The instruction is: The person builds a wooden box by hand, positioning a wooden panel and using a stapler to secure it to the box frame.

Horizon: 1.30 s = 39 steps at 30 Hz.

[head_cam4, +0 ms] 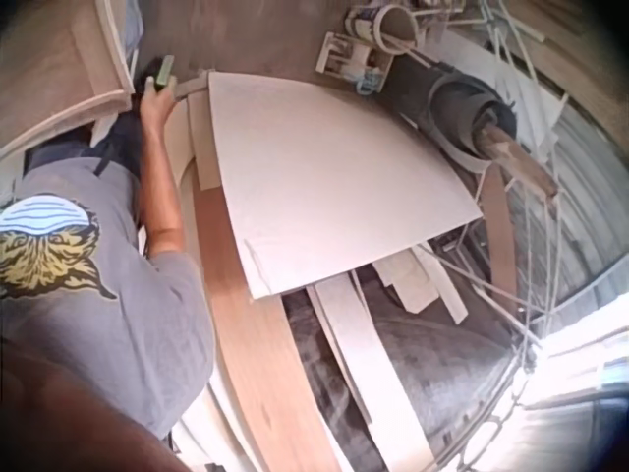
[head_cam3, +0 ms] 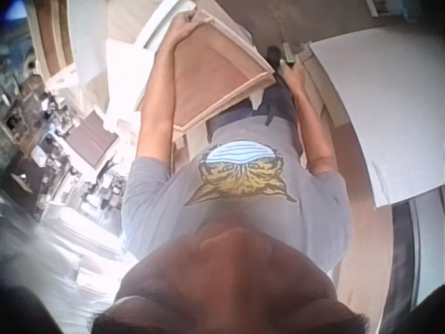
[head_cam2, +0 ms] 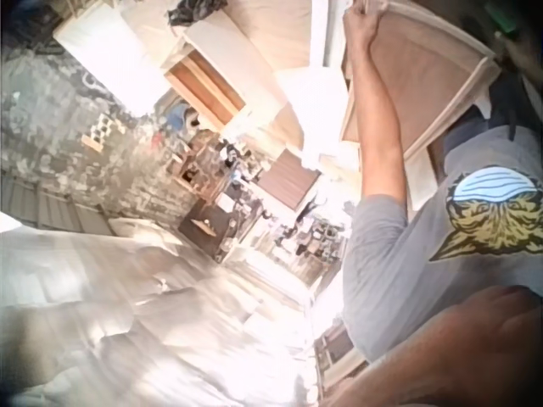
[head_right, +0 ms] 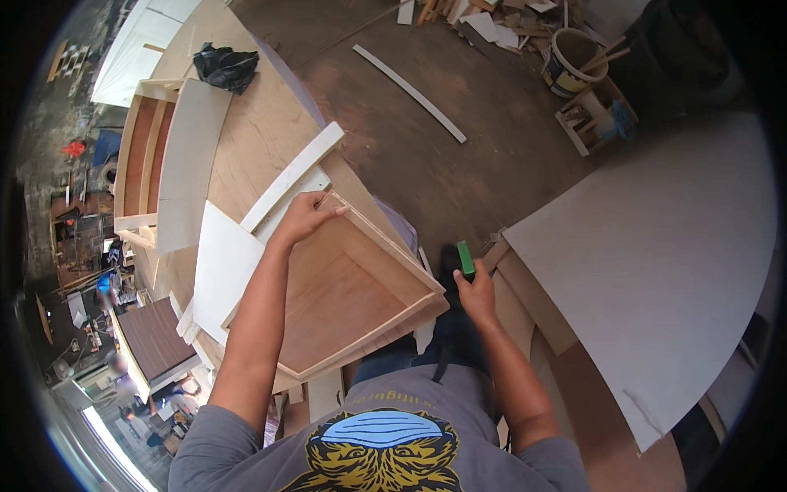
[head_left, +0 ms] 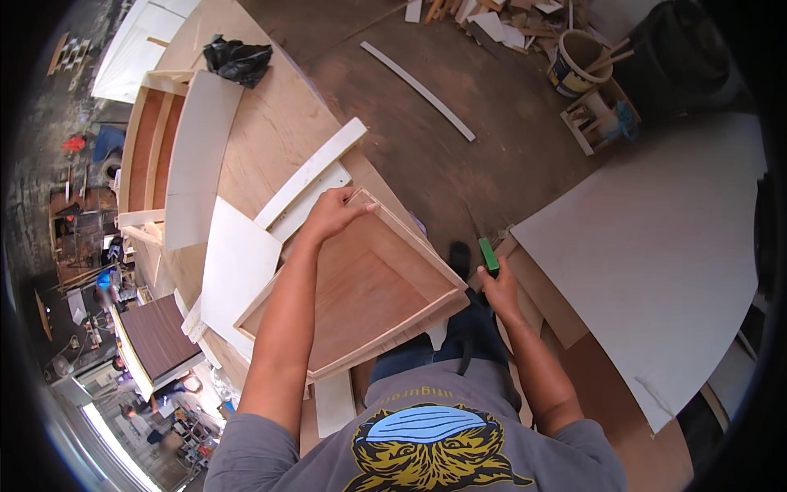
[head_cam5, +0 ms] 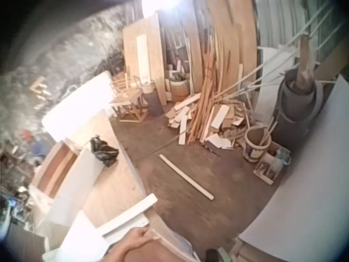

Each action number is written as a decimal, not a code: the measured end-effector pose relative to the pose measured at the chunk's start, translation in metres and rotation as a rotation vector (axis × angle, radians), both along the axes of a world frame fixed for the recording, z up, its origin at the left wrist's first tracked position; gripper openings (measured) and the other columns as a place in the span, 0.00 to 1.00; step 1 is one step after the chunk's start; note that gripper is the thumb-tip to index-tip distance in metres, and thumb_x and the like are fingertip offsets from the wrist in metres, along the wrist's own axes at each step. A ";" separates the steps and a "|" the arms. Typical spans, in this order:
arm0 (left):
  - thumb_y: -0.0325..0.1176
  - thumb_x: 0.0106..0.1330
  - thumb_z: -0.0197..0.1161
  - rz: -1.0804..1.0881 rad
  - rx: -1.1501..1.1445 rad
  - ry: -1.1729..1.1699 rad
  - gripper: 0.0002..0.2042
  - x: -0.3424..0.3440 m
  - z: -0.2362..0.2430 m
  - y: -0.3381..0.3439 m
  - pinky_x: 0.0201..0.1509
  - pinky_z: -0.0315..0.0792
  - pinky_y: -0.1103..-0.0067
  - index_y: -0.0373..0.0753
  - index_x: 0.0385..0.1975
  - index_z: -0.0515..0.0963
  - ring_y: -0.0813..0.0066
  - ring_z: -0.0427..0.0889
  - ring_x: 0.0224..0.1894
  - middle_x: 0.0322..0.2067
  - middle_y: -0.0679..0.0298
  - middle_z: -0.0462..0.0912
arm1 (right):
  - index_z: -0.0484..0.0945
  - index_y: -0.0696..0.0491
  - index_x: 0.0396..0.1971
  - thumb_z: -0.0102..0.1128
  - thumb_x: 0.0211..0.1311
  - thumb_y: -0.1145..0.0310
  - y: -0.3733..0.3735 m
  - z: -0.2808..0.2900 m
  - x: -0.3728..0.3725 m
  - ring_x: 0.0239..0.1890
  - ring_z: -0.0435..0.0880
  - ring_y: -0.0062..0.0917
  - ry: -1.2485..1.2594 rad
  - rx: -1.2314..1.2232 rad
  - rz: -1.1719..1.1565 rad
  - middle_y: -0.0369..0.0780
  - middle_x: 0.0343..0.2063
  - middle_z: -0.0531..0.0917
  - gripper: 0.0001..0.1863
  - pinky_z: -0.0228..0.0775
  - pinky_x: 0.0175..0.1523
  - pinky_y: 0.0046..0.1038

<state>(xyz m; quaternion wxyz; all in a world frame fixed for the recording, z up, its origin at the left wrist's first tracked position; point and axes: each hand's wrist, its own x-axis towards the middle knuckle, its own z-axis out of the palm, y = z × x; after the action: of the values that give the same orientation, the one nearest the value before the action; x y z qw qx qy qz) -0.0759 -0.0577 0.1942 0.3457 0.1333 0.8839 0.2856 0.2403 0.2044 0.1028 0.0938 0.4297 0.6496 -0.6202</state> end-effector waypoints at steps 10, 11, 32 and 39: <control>0.39 0.61 0.78 0.223 0.073 0.523 0.15 0.030 0.160 -0.089 0.30 0.64 0.75 0.34 0.26 0.82 0.79 0.69 0.25 0.19 0.67 0.75 | 0.75 0.57 0.46 0.69 0.67 0.53 -0.008 0.051 -0.053 0.33 0.84 0.46 0.231 0.348 0.244 0.51 0.29 0.83 0.23 0.72 0.39 0.42; 0.39 0.61 0.78 0.246 0.070 0.554 0.15 0.035 0.178 -0.098 0.30 0.64 0.75 0.34 0.26 0.82 0.79 0.69 0.25 0.19 0.67 0.75 | 0.75 0.57 0.46 0.69 0.67 0.53 -0.013 0.058 -0.060 0.33 0.84 0.46 0.265 0.349 0.263 0.51 0.29 0.83 0.23 0.72 0.39 0.42; 0.35 0.63 0.78 0.696 -0.088 1.162 0.14 0.168 0.332 -0.298 0.28 0.57 0.77 0.30 0.29 0.81 0.83 0.61 0.25 0.20 0.71 0.67 | 0.77 0.53 0.47 0.71 0.56 0.56 -0.181 0.031 -0.162 0.48 0.78 0.44 0.799 0.972 1.216 0.45 0.41 0.79 0.24 0.67 0.56 0.45; 0.35 0.64 0.78 0.782 -0.047 1.146 0.14 0.195 0.355 -0.334 0.28 0.55 0.79 0.32 0.29 0.81 0.84 0.61 0.25 0.19 0.73 0.66 | 0.78 0.55 0.47 0.73 0.55 0.59 -0.216 -0.026 -0.174 0.53 0.78 0.46 0.666 1.086 1.235 0.47 0.46 0.81 0.24 0.66 0.62 0.47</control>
<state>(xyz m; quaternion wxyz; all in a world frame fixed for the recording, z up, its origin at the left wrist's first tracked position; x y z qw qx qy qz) 0.1194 -0.3920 0.5493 -0.3012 -0.0729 0.9160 0.2547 0.0664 -0.0113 0.0765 0.0011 -0.2149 0.9638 -0.1580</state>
